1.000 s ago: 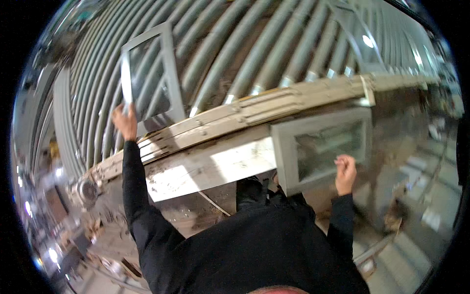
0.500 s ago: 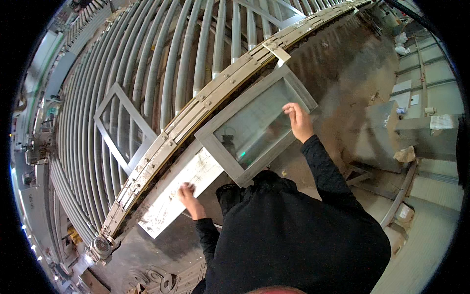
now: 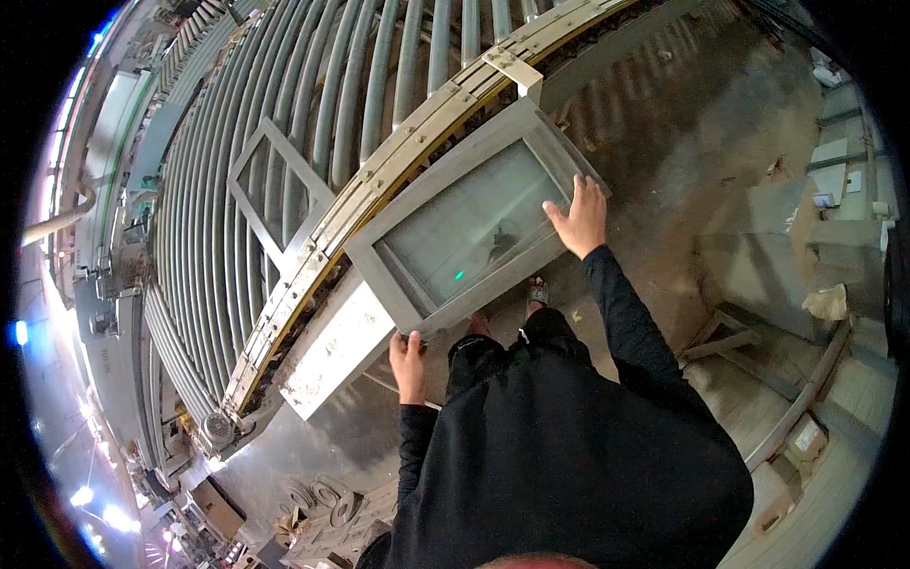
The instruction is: The person picks up wooden door frames with glass panes and stacks them one by one onto a factory conveyor system.
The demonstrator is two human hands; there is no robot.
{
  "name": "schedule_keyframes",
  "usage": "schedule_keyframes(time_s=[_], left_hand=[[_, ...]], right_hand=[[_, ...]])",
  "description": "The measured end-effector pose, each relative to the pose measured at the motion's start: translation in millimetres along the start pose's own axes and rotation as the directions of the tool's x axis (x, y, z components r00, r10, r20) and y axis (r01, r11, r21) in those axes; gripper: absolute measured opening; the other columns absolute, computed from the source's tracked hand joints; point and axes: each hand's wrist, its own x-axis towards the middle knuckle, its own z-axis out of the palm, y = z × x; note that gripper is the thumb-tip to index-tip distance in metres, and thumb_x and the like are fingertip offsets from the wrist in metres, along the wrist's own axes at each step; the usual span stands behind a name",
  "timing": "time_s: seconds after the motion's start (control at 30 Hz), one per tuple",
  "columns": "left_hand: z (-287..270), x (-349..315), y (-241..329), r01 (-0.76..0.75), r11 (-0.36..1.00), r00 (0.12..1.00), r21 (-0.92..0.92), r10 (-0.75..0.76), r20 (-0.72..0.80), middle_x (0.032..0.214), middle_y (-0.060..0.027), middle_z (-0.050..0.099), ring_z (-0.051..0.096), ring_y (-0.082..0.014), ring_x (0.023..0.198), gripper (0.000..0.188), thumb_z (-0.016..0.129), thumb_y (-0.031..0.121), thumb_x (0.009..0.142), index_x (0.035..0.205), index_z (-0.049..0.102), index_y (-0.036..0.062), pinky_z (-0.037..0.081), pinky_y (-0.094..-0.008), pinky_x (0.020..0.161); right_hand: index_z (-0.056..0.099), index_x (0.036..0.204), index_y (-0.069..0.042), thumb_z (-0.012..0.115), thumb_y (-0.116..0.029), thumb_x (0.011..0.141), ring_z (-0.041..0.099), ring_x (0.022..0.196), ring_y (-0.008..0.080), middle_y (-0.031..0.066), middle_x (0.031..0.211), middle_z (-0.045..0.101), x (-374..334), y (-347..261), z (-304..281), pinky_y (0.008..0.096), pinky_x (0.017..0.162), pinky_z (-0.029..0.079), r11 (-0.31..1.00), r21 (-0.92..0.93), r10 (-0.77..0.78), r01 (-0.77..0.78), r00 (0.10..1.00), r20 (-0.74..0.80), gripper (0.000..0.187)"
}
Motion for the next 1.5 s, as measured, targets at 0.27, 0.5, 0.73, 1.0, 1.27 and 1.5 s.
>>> schedule_keyframes(time_s=[0.27, 0.5, 0.73, 1.0, 1.27, 1.5], left_hand=[[-53, 13, -78, 0.119, 0.403, 0.993, -0.907, -0.064, 0.101, 0.130, -0.0003, 0.063, 0.059, -0.0200, 0.121, 0.046, 0.060, 0.048, 0.104, 0.135, 0.058, 0.0133, 0.052, -0.0342, 0.100], [-21, 11, -84, 0.213, 0.453, 0.974, -0.866, -0.166, 0.153, 0.124, 0.0019, 0.069, 0.066, -0.0183, 0.111, 0.036, 0.062, 0.038, 0.104, 0.132, 0.061, 0.0151, 0.051, -0.0339, 0.097], [-36, -26, 62, -0.095, 0.376, 0.995, -0.922, 0.043, -0.085, 0.136, -0.0078, 0.063, 0.061, -0.0256, 0.122, 0.053, 0.065, 0.038, 0.101, 0.144, 0.053, 0.0099, 0.050, -0.0451, 0.105], [24, -15, 133, -0.403, 0.669, 0.899, -0.624, 0.161, -0.408, 0.096, -0.0147, 0.071, 0.069, -0.0266, 0.089, 0.075, 0.079, 0.063, 0.084, 0.110, 0.061, -0.0048, 0.057, -0.0433, 0.086], [-174, 109, 115, -0.447, 0.753, 0.807, -0.482, 0.107, -0.580, 0.076, -0.0139, 0.069, 0.069, -0.0232, 0.065, 0.064, 0.055, 0.065, 0.101, 0.095, 0.059, 0.0006, 0.058, -0.0381, 0.067], [-357, 278, 96, -0.192, 0.768, 0.902, -0.610, -0.107, -0.419, 0.081, -0.0169, 0.069, 0.069, -0.0267, 0.068, 0.060, 0.045, 0.059, 0.107, 0.115, 0.057, 0.0011, 0.058, -0.0396, 0.064]], right_hand=[[0.050, 0.108, 0.002, 0.075, -0.042, 0.094, 0.060, 0.080, 0.0179, 0.0071, 0.085, 0.060, -83, 12, 2, 0.0377, 0.069, 0.048, 0.648, 0.730, 0.151, -0.217, 0.976, 0.156, 0.053], [0.060, 0.118, 0.005, 0.064, -0.054, 0.101, 0.055, 0.106, 0.0213, 0.0089, 0.112, 0.060, -101, -20, -9, 0.0371, 0.102, 0.041, 0.396, 0.733, 0.241, -0.553, 0.833, 0.498, 0.062], [0.059, 0.129, 0.007, 0.057, -0.049, 0.104, 0.057, 0.118, 0.0270, 0.0163, 0.127, 0.061, -106, -95, -14, 0.0403, 0.105, 0.040, 0.290, 0.869, 0.357, -0.401, 0.888, 0.291, 0.061], [0.041, 0.146, 0.001, 0.063, -0.044, 0.103, 0.053, 0.116, 0.0224, 0.0122, 0.129, 0.057, -131, -256, 7, 0.0385, 0.105, 0.041, 0.281, 0.881, -0.338, -0.380, 0.820, 0.461, 0.066], [0.059, 0.126, -0.002, 0.066, -0.033, 0.104, 0.064, 0.105, 0.0155, 0.0057, 0.117, 0.065, -114, -255, 29, 0.0299, 0.094, 0.051, 0.621, 0.732, -0.433, -0.281, 0.655, 0.619, 0.038], [0.061, 0.119, -0.001, 0.067, -0.030, 0.104, 0.065, 0.099, 0.0135, 0.0063, 0.111, 0.067, -72, -242, 36, 0.0290, 0.093, 0.051, 0.575, 0.749, -0.238, -0.329, 0.809, 0.538, 0.033]])
